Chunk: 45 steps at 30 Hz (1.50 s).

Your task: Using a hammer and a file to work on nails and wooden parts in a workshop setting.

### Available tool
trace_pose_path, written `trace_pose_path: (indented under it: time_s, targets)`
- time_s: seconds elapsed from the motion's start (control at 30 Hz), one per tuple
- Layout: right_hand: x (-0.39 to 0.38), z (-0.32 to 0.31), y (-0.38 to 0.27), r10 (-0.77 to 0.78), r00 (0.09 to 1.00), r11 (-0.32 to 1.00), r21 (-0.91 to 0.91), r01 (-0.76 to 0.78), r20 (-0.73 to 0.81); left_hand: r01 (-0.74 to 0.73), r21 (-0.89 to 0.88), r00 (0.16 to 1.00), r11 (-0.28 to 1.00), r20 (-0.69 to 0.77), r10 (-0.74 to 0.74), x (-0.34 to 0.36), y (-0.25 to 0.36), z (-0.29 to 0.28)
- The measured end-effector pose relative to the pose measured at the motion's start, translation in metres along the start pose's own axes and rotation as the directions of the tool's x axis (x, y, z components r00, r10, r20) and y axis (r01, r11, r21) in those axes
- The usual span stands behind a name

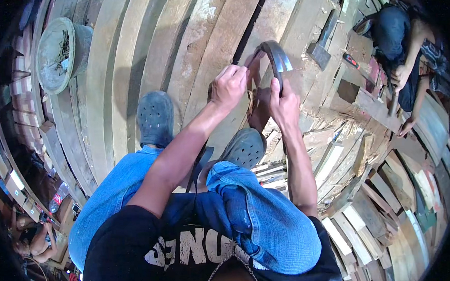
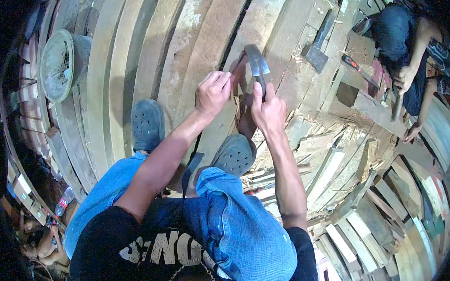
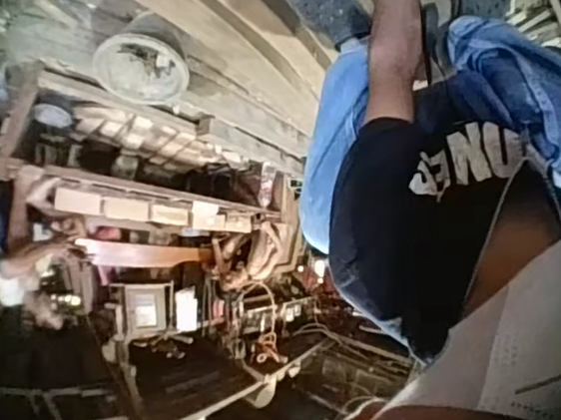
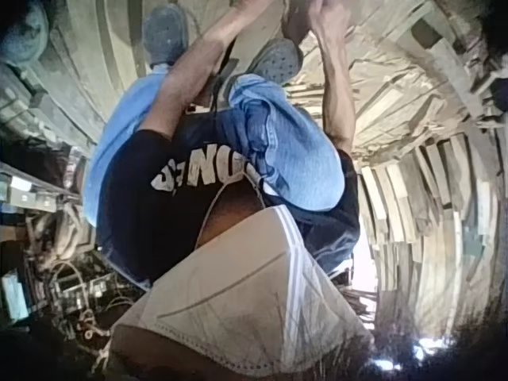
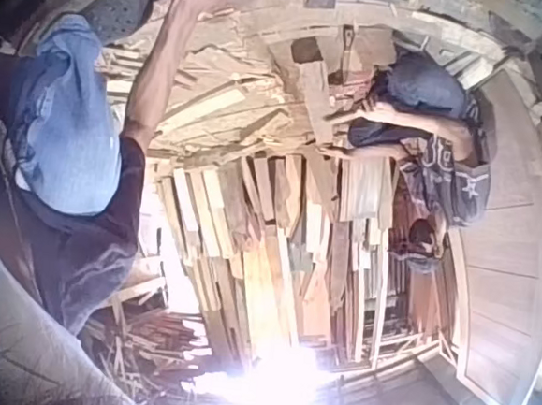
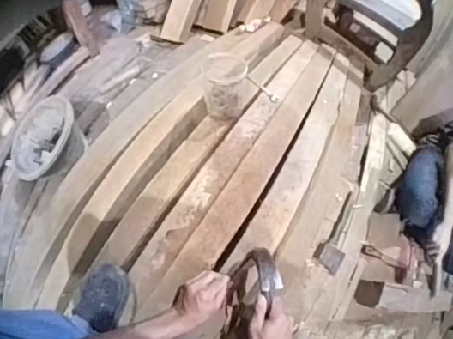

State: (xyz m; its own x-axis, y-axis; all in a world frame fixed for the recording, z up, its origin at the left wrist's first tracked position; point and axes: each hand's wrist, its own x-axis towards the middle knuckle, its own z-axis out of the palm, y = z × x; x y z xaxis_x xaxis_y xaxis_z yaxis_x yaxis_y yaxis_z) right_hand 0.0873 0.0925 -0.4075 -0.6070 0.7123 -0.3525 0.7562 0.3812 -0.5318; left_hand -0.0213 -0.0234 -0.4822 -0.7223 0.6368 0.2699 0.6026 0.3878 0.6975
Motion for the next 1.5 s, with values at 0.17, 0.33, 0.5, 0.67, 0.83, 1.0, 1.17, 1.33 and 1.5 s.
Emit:
trace_pose_path:
  time_s: [0.17, 0.33, 0.5, 0.67, 0.83, 1.0, 1.17, 1.33, 1.5]
  targets:
    - [0.002, -0.001, -0.001, 0.006, 1.000, 1.000, -0.014, -0.006, -0.029, 0.023, -0.016, 1.000, 1.000, 0.019, -0.022, 0.000, 0.001, -0.001]
    - [-0.004, -0.003, -0.001, -0.048, 0.999, 0.998, 0.027, 0.049, -0.020, 0.037, -0.020, 0.999, 0.999, -0.003, -0.037, 0.000, 0.000, -0.001]
    - [-0.009, 0.002, -0.001, -0.104, 0.995, 0.994, -0.026, 0.104, 0.013, 0.029, -0.114, 0.999, 0.993, -0.037, -0.034, -0.001, 0.000, 0.001]
    - [-0.016, 0.003, -0.001, -0.105, 0.994, 0.993, -0.054, 0.106, 0.017, 0.040, -0.099, 0.999, 0.994, -0.034, -0.043, -0.002, 0.000, 0.000]
    - [-0.031, 0.006, -0.004, -0.078, 0.996, 0.995, 0.063, 0.076, 0.031, 0.037, -0.110, 0.999, 0.993, -0.006, -0.038, -0.003, -0.003, -0.001]
    - [-0.037, 0.008, -0.007, -0.120, 0.993, 0.980, 0.160, 0.118, 0.006, 0.017, -0.119, 0.999, 0.993, -0.033, -0.021, -0.003, -0.003, 0.000]
    - [-0.020, 0.006, -0.006, -0.069, 0.997, 0.998, 0.009, 0.069, 0.032, 0.013, -0.105, 0.999, 0.994, -0.043, -0.018, -0.002, -0.004, 0.003]
    - [-0.004, 0.000, -0.006, -0.033, 0.999, 0.998, -0.054, 0.033, -0.009, 0.021, -0.080, 0.997, 0.997, -0.078, -0.028, -0.002, -0.002, 0.005]
    - [0.000, -0.005, -0.005, 0.006, 1.000, 0.998, -0.056, -0.006, -0.009, 0.097, -0.088, 0.994, 0.991, -0.044, -0.101, -0.002, 0.001, 0.004]
